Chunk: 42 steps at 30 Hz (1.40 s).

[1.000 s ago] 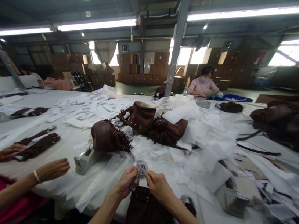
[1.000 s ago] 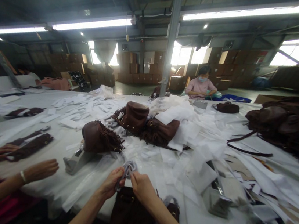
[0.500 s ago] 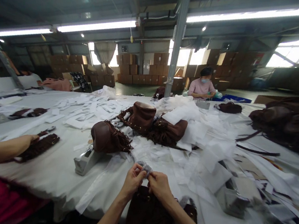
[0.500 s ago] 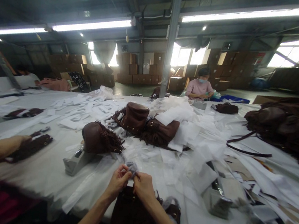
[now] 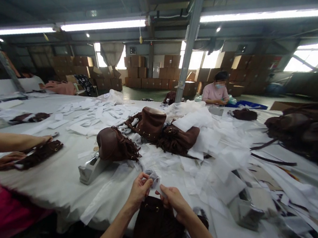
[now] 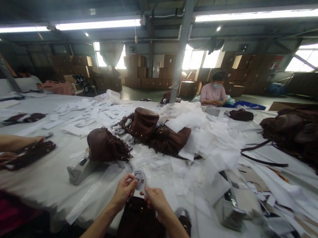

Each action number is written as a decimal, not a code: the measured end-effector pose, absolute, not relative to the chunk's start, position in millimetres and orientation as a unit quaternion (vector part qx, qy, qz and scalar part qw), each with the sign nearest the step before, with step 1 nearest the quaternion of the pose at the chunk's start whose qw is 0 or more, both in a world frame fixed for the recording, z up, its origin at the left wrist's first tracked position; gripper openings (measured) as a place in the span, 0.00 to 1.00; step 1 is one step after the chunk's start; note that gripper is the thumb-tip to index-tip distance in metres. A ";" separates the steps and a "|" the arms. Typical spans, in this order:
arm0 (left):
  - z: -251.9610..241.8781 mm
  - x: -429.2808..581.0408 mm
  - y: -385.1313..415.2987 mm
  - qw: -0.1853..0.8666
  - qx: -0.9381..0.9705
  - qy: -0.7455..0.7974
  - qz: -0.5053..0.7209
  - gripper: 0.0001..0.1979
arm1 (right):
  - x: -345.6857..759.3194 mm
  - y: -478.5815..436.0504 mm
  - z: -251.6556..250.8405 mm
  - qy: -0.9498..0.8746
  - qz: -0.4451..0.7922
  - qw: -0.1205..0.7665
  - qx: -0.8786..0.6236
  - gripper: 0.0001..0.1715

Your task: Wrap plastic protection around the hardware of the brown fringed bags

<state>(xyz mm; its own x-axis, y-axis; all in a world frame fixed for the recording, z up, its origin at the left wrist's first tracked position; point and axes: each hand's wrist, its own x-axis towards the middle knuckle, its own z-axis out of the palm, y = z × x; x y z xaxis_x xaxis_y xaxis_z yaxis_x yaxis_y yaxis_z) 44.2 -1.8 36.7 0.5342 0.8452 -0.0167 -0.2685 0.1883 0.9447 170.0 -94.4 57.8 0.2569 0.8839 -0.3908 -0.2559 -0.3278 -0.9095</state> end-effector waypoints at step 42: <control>35.8 51.7 -1.4 0.715 0.498 0.285 0.399 0.21 | 160.3 -80.2 48.4 -0.437 0.246 0.515 -0.695 0.18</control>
